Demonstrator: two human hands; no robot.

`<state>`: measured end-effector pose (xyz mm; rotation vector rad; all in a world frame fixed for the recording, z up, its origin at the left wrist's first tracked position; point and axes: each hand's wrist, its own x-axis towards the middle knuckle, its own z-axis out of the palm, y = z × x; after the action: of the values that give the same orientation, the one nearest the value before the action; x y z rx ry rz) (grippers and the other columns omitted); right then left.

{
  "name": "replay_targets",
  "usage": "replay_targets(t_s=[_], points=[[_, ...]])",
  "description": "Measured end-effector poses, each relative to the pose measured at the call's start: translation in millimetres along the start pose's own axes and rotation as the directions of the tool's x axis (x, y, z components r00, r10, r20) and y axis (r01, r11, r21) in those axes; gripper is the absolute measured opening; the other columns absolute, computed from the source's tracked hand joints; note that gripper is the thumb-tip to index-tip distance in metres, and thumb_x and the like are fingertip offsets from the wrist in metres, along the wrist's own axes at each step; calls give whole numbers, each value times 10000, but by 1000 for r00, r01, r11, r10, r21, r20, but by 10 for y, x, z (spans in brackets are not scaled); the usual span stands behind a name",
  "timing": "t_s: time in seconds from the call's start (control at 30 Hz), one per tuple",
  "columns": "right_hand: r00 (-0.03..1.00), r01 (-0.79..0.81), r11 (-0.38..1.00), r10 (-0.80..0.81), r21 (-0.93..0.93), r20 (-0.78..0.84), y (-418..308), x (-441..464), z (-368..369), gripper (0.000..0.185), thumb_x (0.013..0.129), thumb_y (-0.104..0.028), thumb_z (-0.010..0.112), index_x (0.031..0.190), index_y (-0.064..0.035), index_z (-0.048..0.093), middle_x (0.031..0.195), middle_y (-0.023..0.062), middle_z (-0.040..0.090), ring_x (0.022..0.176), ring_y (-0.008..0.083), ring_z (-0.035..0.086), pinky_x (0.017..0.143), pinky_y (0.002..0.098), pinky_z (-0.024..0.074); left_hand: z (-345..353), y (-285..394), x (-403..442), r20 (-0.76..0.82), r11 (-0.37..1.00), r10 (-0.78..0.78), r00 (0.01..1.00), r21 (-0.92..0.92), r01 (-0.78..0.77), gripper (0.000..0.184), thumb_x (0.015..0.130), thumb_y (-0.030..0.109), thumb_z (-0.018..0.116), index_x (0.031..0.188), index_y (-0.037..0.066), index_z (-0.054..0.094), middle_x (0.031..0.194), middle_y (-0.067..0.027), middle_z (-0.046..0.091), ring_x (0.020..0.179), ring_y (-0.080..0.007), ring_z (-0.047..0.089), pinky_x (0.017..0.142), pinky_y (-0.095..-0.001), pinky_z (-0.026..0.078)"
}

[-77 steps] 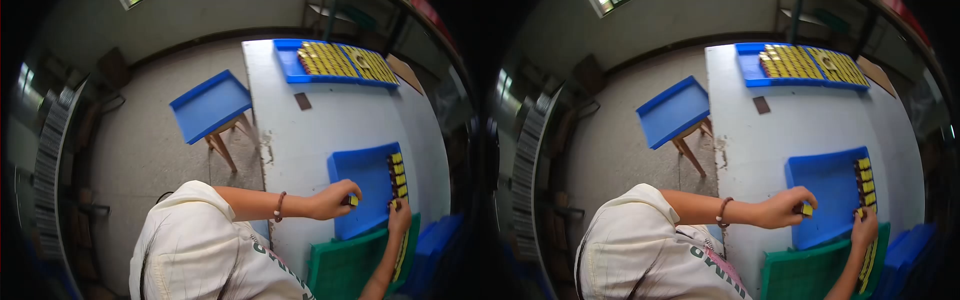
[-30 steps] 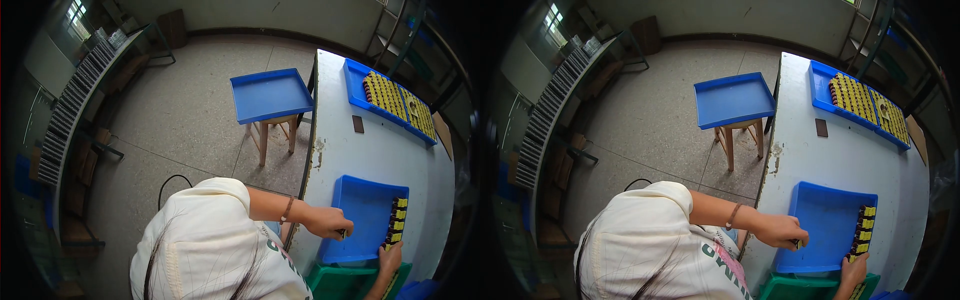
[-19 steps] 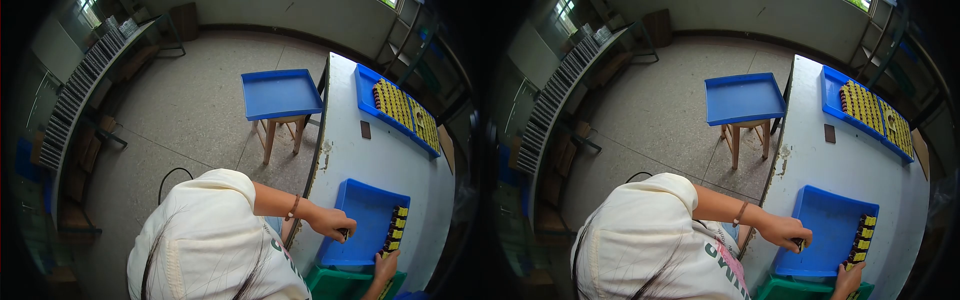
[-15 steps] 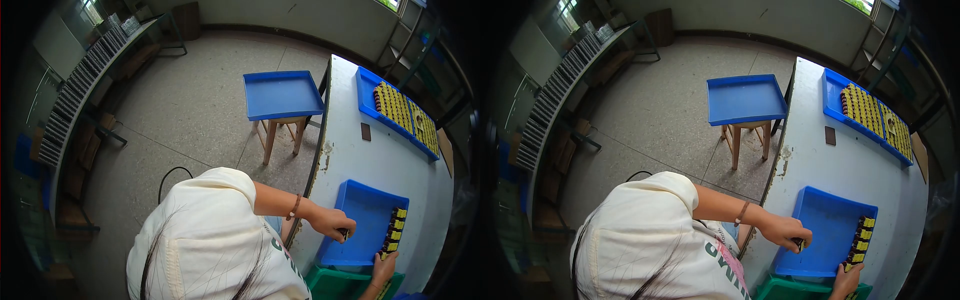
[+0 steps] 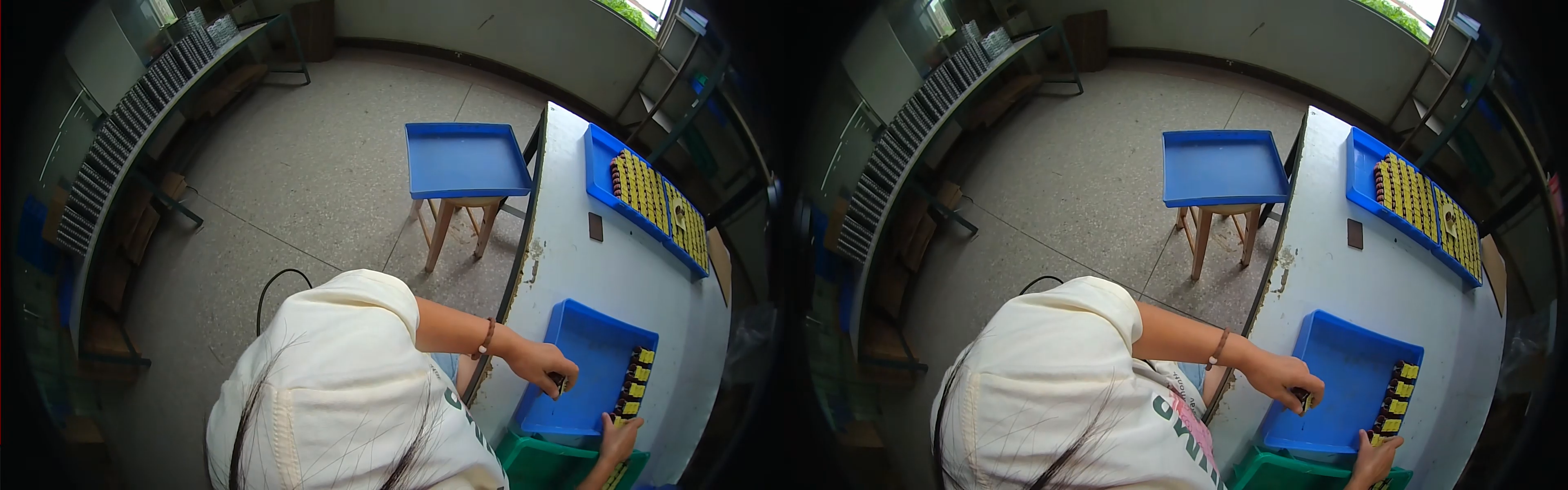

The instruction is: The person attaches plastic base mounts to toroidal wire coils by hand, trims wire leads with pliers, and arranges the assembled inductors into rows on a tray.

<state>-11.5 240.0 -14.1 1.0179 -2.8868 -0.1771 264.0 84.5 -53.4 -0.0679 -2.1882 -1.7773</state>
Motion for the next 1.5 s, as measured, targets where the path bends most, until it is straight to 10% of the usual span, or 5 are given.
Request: replay_targets(t_s=[0.37,0.77,1.03,1.37,1.5], points=[[939,294,776,-123,559,-323,385,-755,-334,258,921,-227,534,757,-61,427,630,-9,331,530,113,256,491,272,277,-122,243,163,-49,984,178,983,13,-177,236,694,49,740,914,116,686,903,-12,610,699,-143,534,662,-262,457],[939,-229,356,324,906,110,489,-2300,-650,173,824,-52,613,694,-30,502,560,-27,439,491,63,343,464,207,303,-114,-86,1631,-155,929,-249,956,241,281,288,707,20,730,957,-5,588,924,-133,622,783,-213,631,753,-298,530],[836,-349,86,478,933,269,431,-2744,-471,196,835,-62,613,681,-42,492,540,-36,434,468,50,333,441,190,275,553,-331,1908,-41,868,-96,995,486,104,309,689,-15,730,972,3,609,903,-117,627,752,-186,647,665,-256,521],[858,-314,45,440,948,264,385,-2766,-376,201,836,-68,614,680,-45,490,539,-41,432,468,51,317,438,193,268,788,-553,1932,-290,937,-103,951,292,190,350,658,-21,747,940,40,549,865,-76,632,679,-163,651,627,-256,515],[897,-291,281,413,914,158,639,-2618,-295,155,840,-63,605,720,-43,508,558,-22,460,468,55,381,442,193,314,729,-474,1935,-229,887,-109,967,417,199,364,673,-33,739,943,55,511,840,-67,622,667,-158,638,627,-259,510]])
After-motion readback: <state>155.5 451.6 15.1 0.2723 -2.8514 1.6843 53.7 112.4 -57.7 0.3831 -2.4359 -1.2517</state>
